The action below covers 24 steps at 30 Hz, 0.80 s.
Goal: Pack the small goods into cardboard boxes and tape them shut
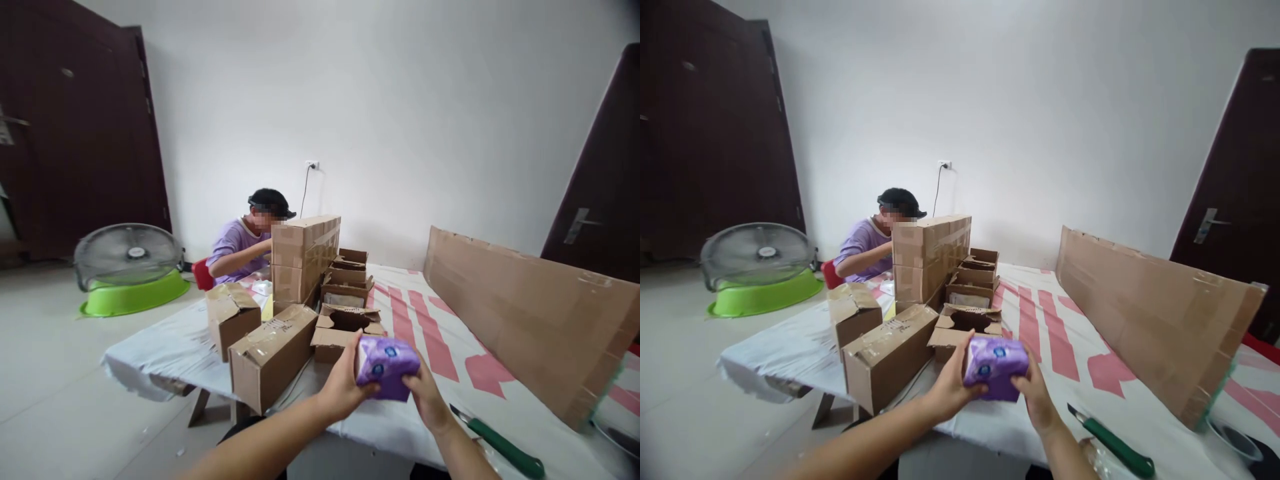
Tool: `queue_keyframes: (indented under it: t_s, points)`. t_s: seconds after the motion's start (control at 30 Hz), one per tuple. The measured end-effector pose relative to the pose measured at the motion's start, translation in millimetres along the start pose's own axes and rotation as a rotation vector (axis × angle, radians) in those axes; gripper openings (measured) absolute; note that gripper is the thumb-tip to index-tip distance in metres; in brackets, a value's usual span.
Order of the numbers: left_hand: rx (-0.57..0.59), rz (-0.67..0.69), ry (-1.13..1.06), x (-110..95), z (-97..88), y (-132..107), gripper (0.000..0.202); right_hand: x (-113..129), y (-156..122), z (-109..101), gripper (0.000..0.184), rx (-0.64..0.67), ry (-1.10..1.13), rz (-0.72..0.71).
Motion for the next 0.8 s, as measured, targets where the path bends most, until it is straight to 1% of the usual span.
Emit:
queue_keyframes:
  t_s: [0.07, 0.1, 0.17, 0.27, 0.33, 0.4, 0.43, 0.5, 0.57, 0.63, 0.67, 0.73, 0.8]
  points:
    - [0.063, -0.043, 0.025, 20, 4.2, -20, 0.1, -19, -18, -3, 0.058, 0.02, -0.029, 0.064]
    - [0.081, -0.066, 0.046, 30, 3.5, -26, 0.099, -27, -21, -4, 0.059, 0.027, -0.06, 0.091]
    - [0.073, -0.114, 0.1, 50, -2.1, -30, 0.096, -45, -17, -2, 0.061, 0.029, -0.156, 0.133]
    - [0.005, -0.175, 0.185, 79, -13.7, -25, 0.093, -77, 4, 0, 0.065, -0.012, -0.386, 0.181]
    - [-0.074, -0.261, 0.228, 100, -21.9, -20, 0.093, -100, 19, 1, 0.061, -0.051, -0.515, 0.202]
    - [-0.174, -0.346, 0.275, 117, -29.7, -17, 0.091, -119, 27, 5, 0.054, -0.083, -0.586, 0.203]
    - [-0.231, -0.373, 0.307, 122, -33.2, -17, 0.089, -126, 28, 6, 0.052, -0.094, -0.613, 0.194]
    - [-0.331, -0.39, 0.387, 127, -37.6, -18, 0.084, -133, 26, 11, 0.048, -0.101, -0.723, 0.144]
    - [-0.376, -0.388, 0.46, 127, -36.4, -19, 0.082, -136, 21, 16, 0.048, -0.071, -0.867, 0.084]
    - [-0.356, -0.398, 0.505, 126, -30.5, -17, 0.086, -138, 17, 19, 0.049, -0.031, -0.98, 0.046]
    - [-0.335, -0.409, 0.517, 127, -27.0, -14, 0.089, -140, 16, 19, 0.05, -0.016, -1.0, 0.04]
    - [-0.311, -0.454, 0.527, 130, -22.6, -5, 0.094, -144, 15, 16, 0.049, -0.011, -1.002, 0.016]
    - [-0.317, -0.518, 0.533, 136, -22.6, 7, 0.092, -150, 15, 12, 0.049, -0.023, -0.985, -0.02]
Point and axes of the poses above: each hand's wrist, its own y-axis towards the middle knuckle, its own z-axis out of the palm, x = y × z, the point moved 5 cm from there along y, towards the middle knuckle, and after that the axes turned 2 degrees about y, right-handed, at the moved point
